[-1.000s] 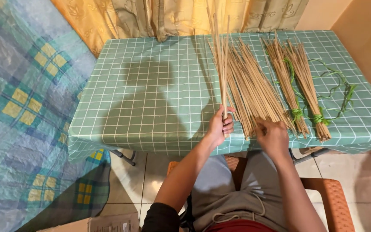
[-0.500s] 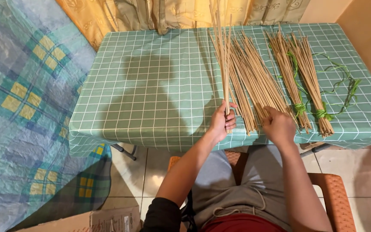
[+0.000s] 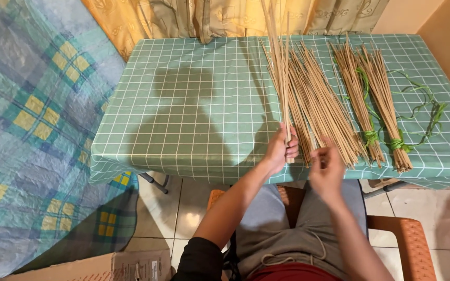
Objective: Sorting and aligning thin wooden sticks on a table to form bundles.
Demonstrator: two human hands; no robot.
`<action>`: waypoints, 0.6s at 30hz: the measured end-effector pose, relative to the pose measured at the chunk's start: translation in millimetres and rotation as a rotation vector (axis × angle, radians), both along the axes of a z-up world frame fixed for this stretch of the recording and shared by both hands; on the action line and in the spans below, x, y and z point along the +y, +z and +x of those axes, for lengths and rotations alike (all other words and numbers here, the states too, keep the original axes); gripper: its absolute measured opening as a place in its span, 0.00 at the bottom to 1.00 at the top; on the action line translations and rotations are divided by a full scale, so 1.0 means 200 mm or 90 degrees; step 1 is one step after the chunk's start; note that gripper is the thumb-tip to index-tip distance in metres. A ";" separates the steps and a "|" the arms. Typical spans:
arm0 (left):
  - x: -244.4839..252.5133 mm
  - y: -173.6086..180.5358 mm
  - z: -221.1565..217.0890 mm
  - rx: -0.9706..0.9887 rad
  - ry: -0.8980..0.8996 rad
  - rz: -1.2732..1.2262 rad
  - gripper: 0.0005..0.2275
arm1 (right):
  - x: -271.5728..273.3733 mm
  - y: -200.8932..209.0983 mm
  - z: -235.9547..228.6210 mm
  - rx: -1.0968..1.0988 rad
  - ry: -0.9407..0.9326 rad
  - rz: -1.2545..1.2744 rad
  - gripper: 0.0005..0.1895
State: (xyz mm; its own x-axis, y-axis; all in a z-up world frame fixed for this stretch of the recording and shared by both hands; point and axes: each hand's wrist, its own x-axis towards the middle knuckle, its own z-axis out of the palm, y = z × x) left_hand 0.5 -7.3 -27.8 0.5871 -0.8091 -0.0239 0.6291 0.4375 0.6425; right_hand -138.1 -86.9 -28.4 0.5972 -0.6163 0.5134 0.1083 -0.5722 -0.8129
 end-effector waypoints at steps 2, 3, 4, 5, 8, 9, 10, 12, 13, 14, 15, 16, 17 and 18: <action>0.03 0.09 -0.06 -0.044 0.034 0.052 0.20 | 0.11 -0.02 0.02 0.003 0.005 -0.037 0.19; 0.05 0.13 -0.09 -0.089 0.067 0.101 0.17 | 0.16 -0.03 0.04 0.005 0.010 -0.076 0.15; 0.04 0.11 -0.10 -0.090 0.062 0.100 0.17 | 0.17 -0.03 0.04 0.005 0.006 -0.077 0.15; 0.03 0.09 -0.10 -0.117 0.083 0.111 0.18 | 0.18 -0.02 0.04 -0.007 -0.007 -0.100 0.17; 0.05 0.11 -0.11 -0.151 0.112 0.124 0.19 | 0.18 -0.03 0.05 -0.023 -0.019 -0.141 0.18; 0.05 0.12 -0.12 -0.158 0.115 0.127 0.19 | 0.18 -0.04 0.05 -0.027 -0.020 -0.156 0.17; 0.06 0.15 -0.13 -0.157 0.112 0.127 0.19 | 0.17 -0.04 0.05 -0.025 -0.023 -0.156 0.17; 0.09 0.20 -0.15 -0.176 0.126 0.129 0.15 | 0.15 -0.04 0.04 -0.029 -0.015 -0.172 0.15; 0.09 0.21 -0.13 -0.173 0.126 0.130 0.15 | 0.15 -0.01 0.05 -0.026 -0.015 -0.171 0.15; 0.09 0.22 -0.12 -0.160 0.122 0.116 0.14 | 0.15 0.02 0.04 -0.013 0.017 -0.123 0.18; 0.09 0.22 -0.10 -0.146 0.118 0.101 0.13 | 0.16 0.04 0.04 -0.001 0.048 -0.075 0.22; 0.08 0.21 -0.08 -0.145 0.114 0.102 0.13 | 0.14 0.06 0.02 0.001 0.043 -0.074 0.22; 0.07 0.20 -0.06 -0.095 0.126 0.065 0.11 | 0.13 0.07 0.00 0.014 0.082 -0.038 0.22; 0.07 0.19 -0.03 -0.047 0.141 0.028 0.09 | 0.12 0.09 0.00 0.025 0.122 0.000 0.22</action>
